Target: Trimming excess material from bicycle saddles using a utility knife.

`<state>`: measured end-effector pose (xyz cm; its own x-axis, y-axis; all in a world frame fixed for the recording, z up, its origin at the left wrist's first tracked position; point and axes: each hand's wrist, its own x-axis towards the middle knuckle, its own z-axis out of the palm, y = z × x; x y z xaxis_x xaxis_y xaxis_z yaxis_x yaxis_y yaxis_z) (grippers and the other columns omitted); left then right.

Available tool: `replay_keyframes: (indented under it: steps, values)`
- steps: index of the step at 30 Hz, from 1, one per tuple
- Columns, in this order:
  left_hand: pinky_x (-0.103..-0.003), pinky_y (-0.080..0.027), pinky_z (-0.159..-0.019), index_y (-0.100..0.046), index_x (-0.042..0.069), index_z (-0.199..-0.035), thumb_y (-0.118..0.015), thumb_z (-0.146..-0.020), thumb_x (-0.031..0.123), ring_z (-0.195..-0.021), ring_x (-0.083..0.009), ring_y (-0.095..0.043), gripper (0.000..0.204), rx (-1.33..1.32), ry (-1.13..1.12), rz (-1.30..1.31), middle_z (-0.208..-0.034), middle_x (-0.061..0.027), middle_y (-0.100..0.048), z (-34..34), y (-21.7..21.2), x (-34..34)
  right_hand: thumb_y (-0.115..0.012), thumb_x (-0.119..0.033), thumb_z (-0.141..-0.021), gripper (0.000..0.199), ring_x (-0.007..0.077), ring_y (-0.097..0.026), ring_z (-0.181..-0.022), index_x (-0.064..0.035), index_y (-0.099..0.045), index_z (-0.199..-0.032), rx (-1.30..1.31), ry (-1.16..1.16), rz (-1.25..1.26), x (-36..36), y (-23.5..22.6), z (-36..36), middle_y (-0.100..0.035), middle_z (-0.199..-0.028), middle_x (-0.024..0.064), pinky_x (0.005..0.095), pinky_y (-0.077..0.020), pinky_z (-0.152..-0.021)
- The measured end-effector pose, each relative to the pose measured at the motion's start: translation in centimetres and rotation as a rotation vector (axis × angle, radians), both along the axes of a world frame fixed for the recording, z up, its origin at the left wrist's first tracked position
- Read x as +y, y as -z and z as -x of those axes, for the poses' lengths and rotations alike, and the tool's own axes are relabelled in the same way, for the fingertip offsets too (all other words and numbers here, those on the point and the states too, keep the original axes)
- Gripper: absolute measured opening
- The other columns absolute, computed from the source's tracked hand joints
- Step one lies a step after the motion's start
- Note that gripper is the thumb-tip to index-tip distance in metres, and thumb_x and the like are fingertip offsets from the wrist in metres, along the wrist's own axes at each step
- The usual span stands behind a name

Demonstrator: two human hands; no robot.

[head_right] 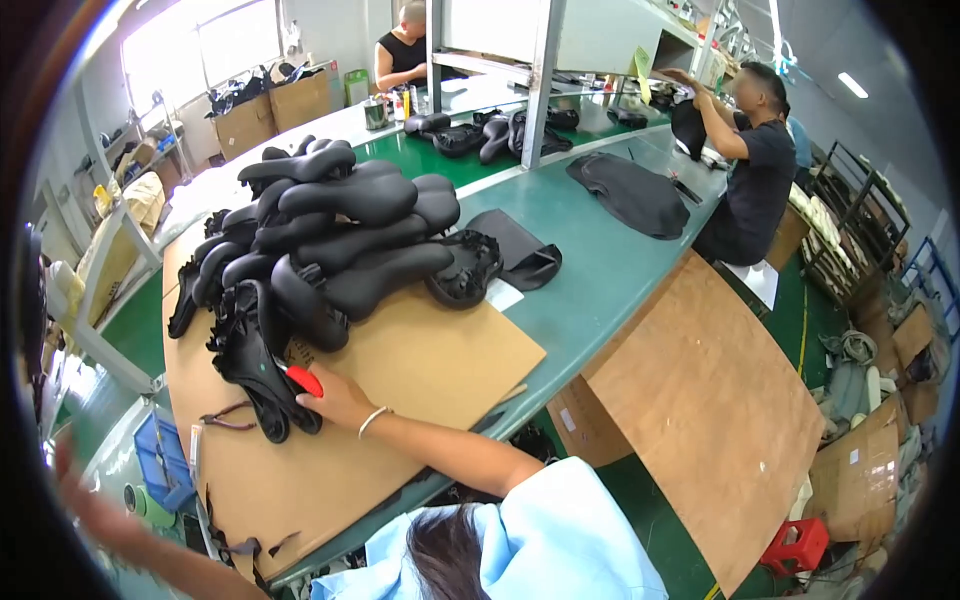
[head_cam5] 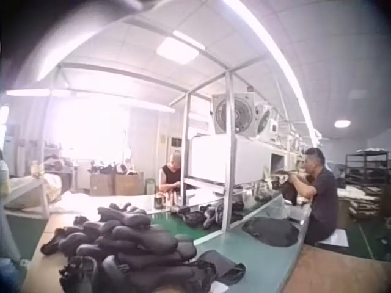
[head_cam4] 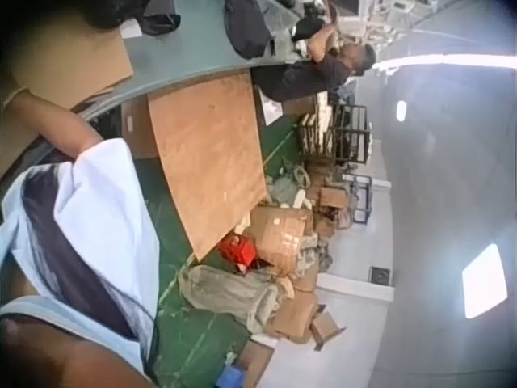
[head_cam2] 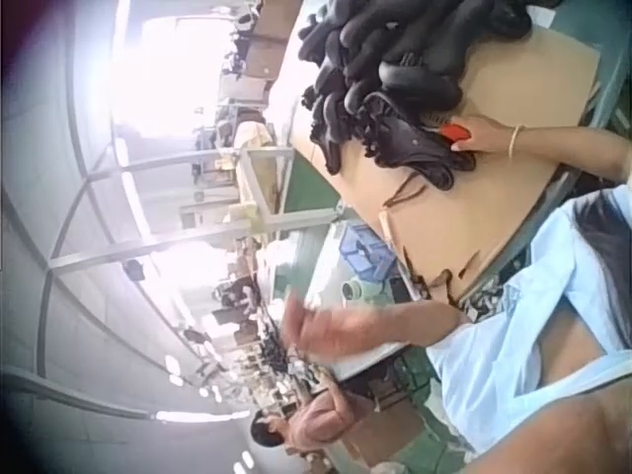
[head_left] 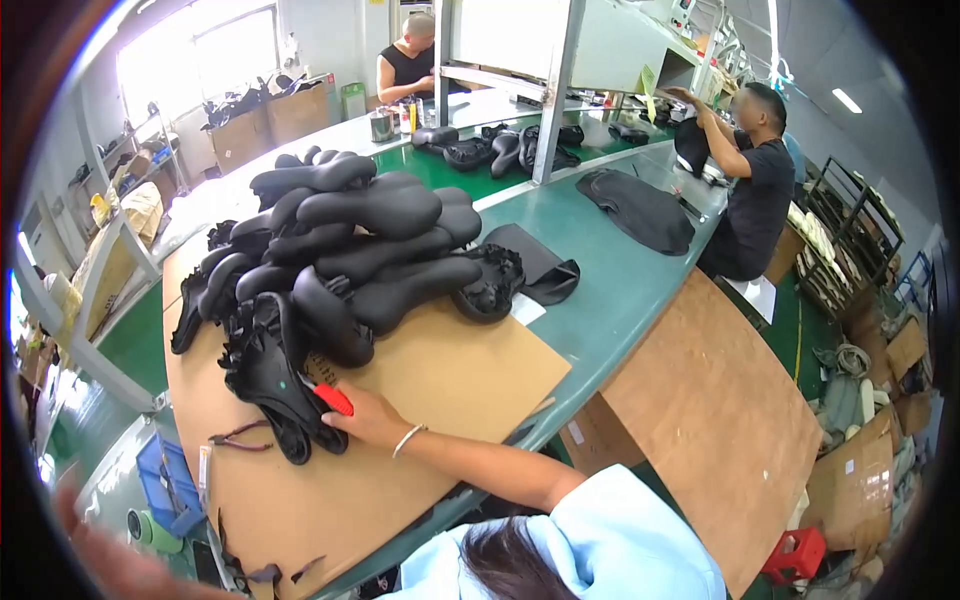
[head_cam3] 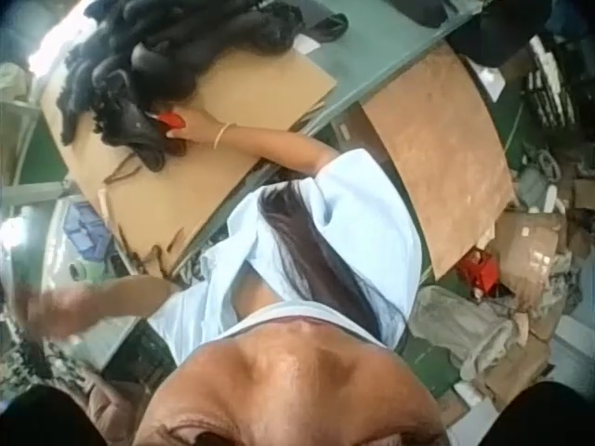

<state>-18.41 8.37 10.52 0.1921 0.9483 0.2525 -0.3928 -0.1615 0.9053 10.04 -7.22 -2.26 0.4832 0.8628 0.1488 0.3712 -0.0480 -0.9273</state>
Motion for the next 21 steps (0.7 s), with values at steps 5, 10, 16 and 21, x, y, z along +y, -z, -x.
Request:
replay_keyframes:
  steps: [5,10,16,21]
  values:
    - [-0.03,-0.044,-0.092,-0.058,0.001,-0.12,-0.056,-0.094,0.025,-0.102,-0.019,-0.058,0.035,0.113,-0.008,-0.061,-0.106,-0.0075,-0.064,-1.3,-2.7,-0.9,-0.065,-0.025,-0.082,0.033,0.0416,-0.058,-0.084,-0.0046,-0.049,-0.103,-0.145,-0.045,-0.05,0.0,0.6,1.0,-0.061,-0.087,0.0218,0.0473,-0.045,-0.074]
    - [-0.03,-0.044,-0.091,-0.058,0.001,-0.119,-0.057,-0.094,0.027,-0.101,-0.0194,-0.058,0.037,0.207,-0.053,-0.154,-0.105,-0.0081,-0.064,-2.3,-4.6,0.1,-0.063,-0.025,-0.085,0.029,0.041,-0.056,-0.078,-0.0041,-0.049,-0.099,-0.164,-0.031,-0.114,-0.7,0.8,1.7,-0.058,-0.083,0.0212,0.0465,-0.043,-0.069]
    - [-0.03,-0.045,-0.09,-0.059,0.0,-0.118,-0.058,-0.093,0.03,-0.099,-0.02,-0.059,0.039,0.41,-0.085,-0.206,-0.103,-0.0088,-0.064,-4.3,-4.7,0.4,-0.065,-0.022,-0.083,0.027,0.0405,-0.058,-0.078,-0.0054,-0.051,-0.099,-0.224,-0.082,-0.142,-1.2,1.1,2.0,-0.058,-0.082,0.0215,0.0458,-0.0443,-0.068]
    - [-0.031,-0.045,-0.089,-0.059,0.0,-0.118,-0.058,-0.092,0.031,-0.098,-0.0204,-0.059,0.04,0.629,-0.142,-0.137,-0.102,-0.0094,-0.065,-2.7,-0.4,0.2,-0.069,-0.026,-0.081,0.034,0.0406,-0.06,-0.079,-0.0072,-0.055,-0.106,-0.3,-0.116,-0.155,-1.3,1.6,1.3,-0.061,-0.083,0.0214,0.0449,-0.0472,-0.068]
